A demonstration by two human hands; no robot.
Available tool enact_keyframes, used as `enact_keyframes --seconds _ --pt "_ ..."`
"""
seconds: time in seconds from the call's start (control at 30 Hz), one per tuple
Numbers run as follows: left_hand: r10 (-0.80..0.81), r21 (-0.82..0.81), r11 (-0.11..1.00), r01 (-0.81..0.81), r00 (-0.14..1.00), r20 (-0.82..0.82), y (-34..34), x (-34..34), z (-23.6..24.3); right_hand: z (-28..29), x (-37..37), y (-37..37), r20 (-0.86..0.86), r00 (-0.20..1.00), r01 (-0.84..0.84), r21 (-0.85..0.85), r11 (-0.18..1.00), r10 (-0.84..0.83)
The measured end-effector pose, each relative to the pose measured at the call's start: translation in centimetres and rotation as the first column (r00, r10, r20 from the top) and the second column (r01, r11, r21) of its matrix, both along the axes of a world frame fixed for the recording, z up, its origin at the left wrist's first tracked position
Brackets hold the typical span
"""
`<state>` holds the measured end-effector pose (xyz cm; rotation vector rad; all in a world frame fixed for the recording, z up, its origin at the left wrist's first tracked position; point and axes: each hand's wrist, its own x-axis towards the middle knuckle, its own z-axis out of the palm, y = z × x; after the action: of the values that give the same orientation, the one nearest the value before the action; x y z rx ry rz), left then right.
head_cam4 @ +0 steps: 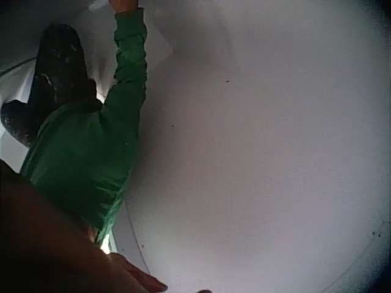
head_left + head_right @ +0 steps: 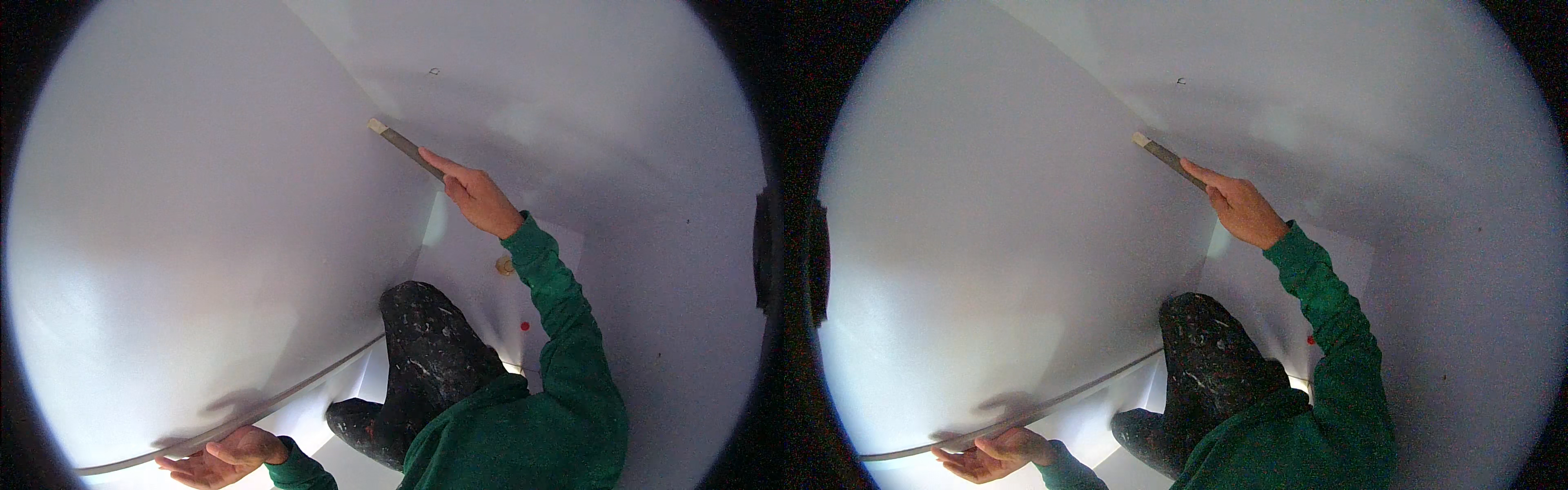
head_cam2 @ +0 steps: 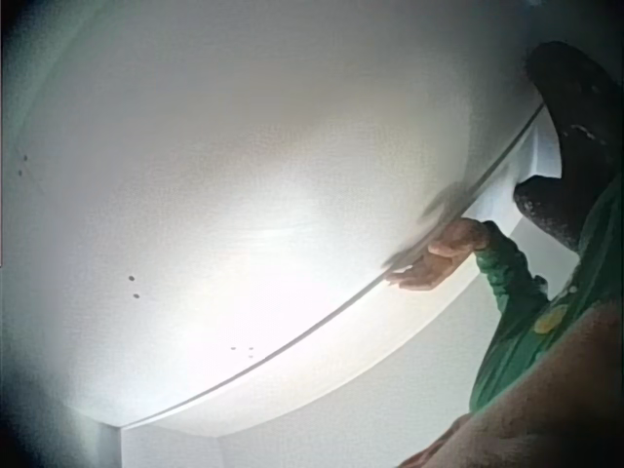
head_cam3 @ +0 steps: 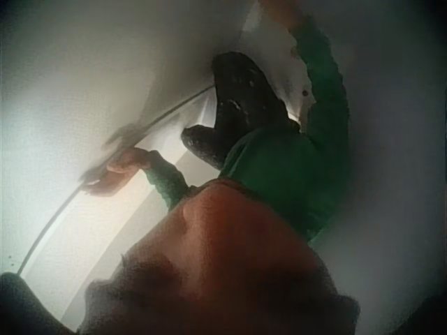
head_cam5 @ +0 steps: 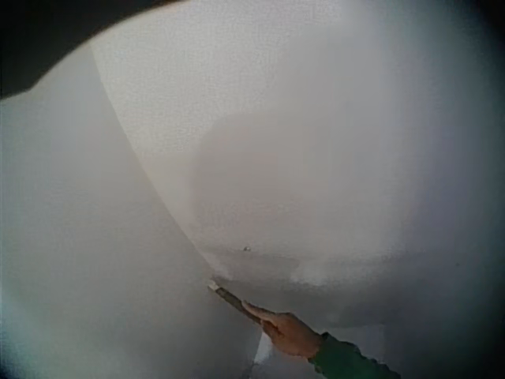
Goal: The person installs small white plastic fittings into pre-drilled holes on the interior of a white cabinet, then uses a wooden dowel to tap them into place. The person handles a small bottle of yellow liquid, a red cap, and a wooden dowel while working inside the cabinet.
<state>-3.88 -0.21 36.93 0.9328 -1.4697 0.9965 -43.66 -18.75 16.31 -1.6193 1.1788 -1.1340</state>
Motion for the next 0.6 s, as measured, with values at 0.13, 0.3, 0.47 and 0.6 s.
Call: enact_keyframes --seconds 0.13,0.3,0.47,0.6 --pt "0.018 -0.012 1.000 -0.018 1.000 -0.001 -0.1 -0.3 -0.1 -0.7 0.0 -0.2 -0.005 1.000 0.019 -0.082 0.996 -0.020" --pt "0.026 -0.011 1.000 -0.026 1.000 -0.002 0.0 0.0 -0.1 1.2 -0.2 0.0 -0.026 0.999 -0.031 0.160 0.987 0.035" --pt "-0.002 -0.004 1.000 0.002 1.000 -0.012 0.1 0.2 -0.1 0.4 -0.1 -0.1 -0.054 0.998 0.016 -0.090 0.996 -0.021" --pt "-0.034 -0.012 0.999 0.034 0.998 -0.053 -0.2 -0.2 -0.2 -0.9 -0.3 -0.4 -0.075 0.996 0.028 -0.159 0.987 -0.041"
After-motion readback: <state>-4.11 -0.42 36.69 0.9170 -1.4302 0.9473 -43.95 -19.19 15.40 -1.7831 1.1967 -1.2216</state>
